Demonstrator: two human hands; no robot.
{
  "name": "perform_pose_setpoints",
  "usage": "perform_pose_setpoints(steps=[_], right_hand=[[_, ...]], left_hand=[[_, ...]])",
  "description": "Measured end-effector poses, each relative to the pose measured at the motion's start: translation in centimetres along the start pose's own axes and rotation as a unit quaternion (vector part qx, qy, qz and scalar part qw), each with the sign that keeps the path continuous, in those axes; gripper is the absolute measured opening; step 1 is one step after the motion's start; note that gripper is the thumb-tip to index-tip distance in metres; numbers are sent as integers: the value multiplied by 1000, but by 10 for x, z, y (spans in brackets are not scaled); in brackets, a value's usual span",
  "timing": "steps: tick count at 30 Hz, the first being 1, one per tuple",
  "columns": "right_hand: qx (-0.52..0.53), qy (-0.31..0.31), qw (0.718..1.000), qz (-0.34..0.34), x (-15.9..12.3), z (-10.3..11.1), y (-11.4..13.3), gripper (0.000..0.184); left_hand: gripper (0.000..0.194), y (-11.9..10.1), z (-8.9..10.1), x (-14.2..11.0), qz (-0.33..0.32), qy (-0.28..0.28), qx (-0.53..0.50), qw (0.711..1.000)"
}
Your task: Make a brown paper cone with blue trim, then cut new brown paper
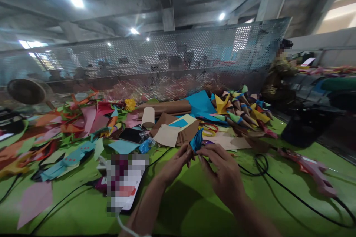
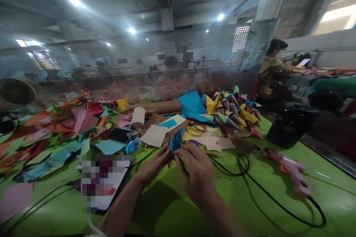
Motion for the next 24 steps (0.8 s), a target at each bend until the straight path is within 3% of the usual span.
perform_pose_setpoints(steps=[8, 13, 19, 24], right_hand=[[-33, 14, 999, 19, -4, -3, 1, 15], [-16, 17, 1000, 18, -4, -3, 1, 16], [165, -7, 982, -95, -4, 0, 0, 22], [189, -26, 974, -126, -3, 4, -4, 21]], left_hand=[[40, 1, -4, 2, -21, 17, -146, 989], [39, -1, -6, 2, -19, 25, -185, 982], [38, -7, -4, 1, -33, 16, -218, 975], [44, -16, -4, -2, -35, 25, -207, 977]])
Point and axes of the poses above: each hand's wrist, its own x-axis towards the middle knuckle, its own z-axis out of the back of the hand, y = z × x, the point moved 1 cm from there along x, towards the middle knuckle, and after that the axes turned 11 degrees about x, right-handed, at the moved point
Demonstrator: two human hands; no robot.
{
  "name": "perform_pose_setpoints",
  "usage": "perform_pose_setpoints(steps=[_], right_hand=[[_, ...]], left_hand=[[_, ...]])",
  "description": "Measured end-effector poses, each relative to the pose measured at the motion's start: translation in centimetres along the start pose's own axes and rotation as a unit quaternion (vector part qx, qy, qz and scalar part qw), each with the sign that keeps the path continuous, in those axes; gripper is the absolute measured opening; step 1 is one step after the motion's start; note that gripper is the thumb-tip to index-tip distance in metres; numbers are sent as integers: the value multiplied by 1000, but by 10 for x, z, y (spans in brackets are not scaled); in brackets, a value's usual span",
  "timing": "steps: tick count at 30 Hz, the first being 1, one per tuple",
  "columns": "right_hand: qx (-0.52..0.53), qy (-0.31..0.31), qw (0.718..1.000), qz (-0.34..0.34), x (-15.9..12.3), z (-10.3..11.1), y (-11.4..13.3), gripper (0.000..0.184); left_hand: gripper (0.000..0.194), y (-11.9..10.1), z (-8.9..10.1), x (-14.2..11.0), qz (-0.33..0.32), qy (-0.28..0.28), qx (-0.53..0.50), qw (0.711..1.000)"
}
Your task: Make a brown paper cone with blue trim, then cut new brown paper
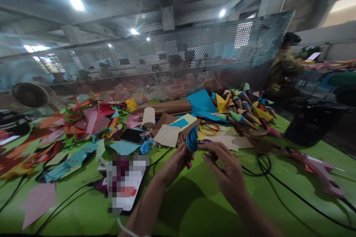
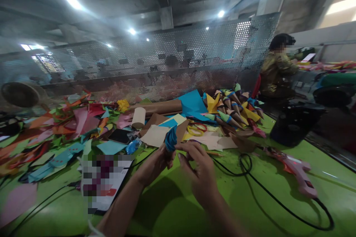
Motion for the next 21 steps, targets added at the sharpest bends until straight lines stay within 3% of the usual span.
perform_pose_setpoints(steps=[5, 14, 21], right_hand=[[-21, 25, 999, 31, 4, -2, 0, 24], [-93, 14, 992, 86, 3, -7, -3, 20], [-100, 18, 992, 73, 2, -9, -3, 23]], left_hand=[[49, 8, 3, 3, 12, -22, -1, 1000], [43, 12, 7, 5, 2, -41, 68, 997], [42, 13, 12, 4, -22, -70, 160, 984]])
Point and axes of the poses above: each hand's wrist, its own x-axis towards the middle knuckle, its own z-axis out of the back of the hand, y = z × x, the point moved 1 cm from there along x, towards the middle knuckle, and after that the axes turned 11 degrees about x, right-handed, at the moved point
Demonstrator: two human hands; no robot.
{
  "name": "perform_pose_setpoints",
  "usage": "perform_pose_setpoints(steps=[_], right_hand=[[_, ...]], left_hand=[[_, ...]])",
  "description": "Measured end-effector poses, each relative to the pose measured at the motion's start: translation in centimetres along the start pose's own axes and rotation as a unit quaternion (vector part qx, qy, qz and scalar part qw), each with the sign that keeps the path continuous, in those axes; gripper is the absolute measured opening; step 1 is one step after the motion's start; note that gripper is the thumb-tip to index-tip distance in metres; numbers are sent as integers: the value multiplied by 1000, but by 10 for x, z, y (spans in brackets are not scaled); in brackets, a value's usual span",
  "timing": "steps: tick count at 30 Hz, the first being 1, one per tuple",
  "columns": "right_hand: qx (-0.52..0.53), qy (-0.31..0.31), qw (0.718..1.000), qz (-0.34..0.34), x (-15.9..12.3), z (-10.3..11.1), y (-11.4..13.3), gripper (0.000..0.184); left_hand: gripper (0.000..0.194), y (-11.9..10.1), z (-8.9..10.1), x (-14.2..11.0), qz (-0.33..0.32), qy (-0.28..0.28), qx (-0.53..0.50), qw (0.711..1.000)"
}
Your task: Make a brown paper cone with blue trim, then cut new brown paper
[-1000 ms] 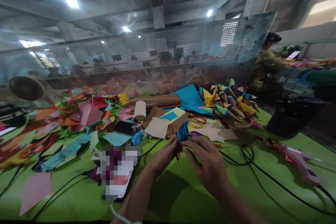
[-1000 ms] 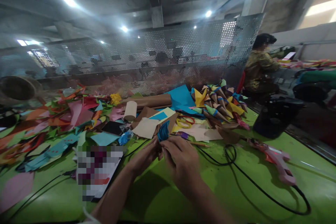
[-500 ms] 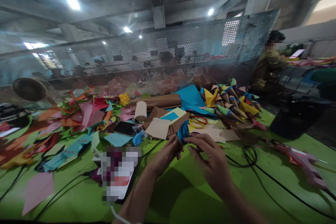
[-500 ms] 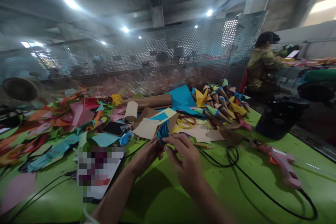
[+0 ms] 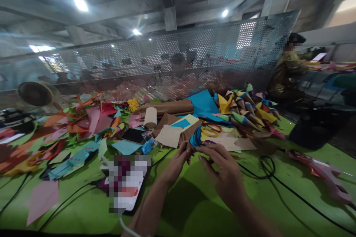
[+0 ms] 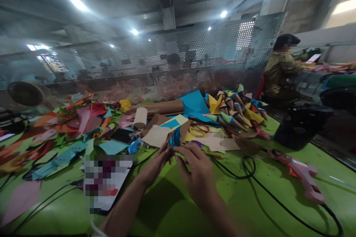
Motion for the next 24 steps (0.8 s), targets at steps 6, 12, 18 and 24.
perform_pose_setpoints(steps=[6, 12, 18, 24], right_hand=[[20, -5, 999, -34, -1, -2, -3, 23], [38, -7, 998, -55, -4, -2, -4, 24], [50, -2, 996, -78, 0, -2, -2, 20], [64, 8, 994, -91, 1, -1, 0, 21]], left_hand=[[50, -13, -1, -4, 20, -30, 54, 998], [49, -20, -2, -5, 13, -35, 69, 997], [42, -21, -2, -6, 3, -34, 122, 992], [42, -22, -2, -7, -2, -38, 107, 993]])
Point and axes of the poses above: each hand's wrist, its own x-axis towards the middle knuckle, its own z-axis out of the back of the hand, y = z × x, the point moved 1 cm from there along x, towards the middle knuckle, and after that the axes turned 11 degrees about x, right-handed, at the moved point
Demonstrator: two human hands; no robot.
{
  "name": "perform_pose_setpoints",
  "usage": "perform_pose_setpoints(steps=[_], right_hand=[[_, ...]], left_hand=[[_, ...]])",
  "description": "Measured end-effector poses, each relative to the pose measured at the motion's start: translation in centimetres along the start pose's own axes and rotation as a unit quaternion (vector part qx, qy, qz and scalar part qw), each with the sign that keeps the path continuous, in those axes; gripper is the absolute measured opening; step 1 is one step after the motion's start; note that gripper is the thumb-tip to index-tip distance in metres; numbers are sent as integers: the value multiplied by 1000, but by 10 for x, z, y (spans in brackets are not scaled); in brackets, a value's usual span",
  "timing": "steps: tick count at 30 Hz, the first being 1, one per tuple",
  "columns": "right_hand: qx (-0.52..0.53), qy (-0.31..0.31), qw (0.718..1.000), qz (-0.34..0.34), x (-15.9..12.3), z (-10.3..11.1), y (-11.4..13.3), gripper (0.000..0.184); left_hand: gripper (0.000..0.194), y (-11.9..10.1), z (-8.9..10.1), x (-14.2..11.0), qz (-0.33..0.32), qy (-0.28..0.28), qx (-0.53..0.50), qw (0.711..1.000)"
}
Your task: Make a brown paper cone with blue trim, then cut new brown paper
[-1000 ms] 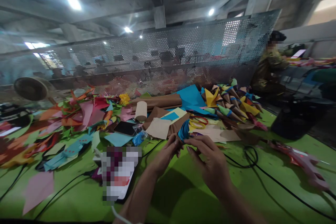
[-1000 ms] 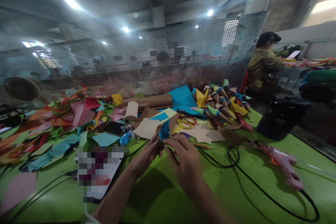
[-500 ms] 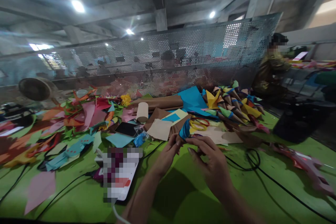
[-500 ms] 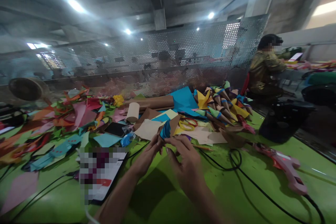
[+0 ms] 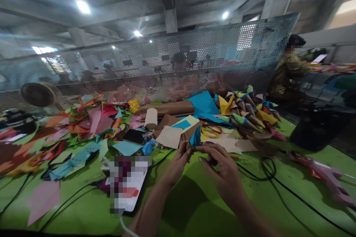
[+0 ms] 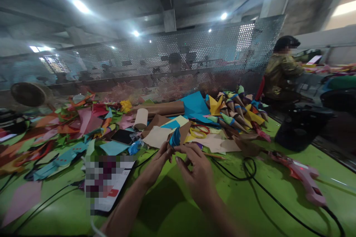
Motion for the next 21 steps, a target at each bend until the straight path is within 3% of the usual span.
perform_pose_setpoints(steps=[13, 21], right_hand=[[-2, 6, 1000, -26, -2, -3, -5, 20], [-31, 15, 999, 19, -7, -6, -5, 23]], left_hand=[[43, 9, 0, 1, 13, -18, -14, 1000], [41, 10, 1, 1, 28, -8, -36, 999]])
Point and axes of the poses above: each hand's wrist, its own x-axis towards the middle knuckle, its own z-axis out of the back of the hand, y = z × x, the point moved 1 cm from there along x, towards the middle knuckle, and after that the axes turned 11 degrees about x, right-handed, at the moved point
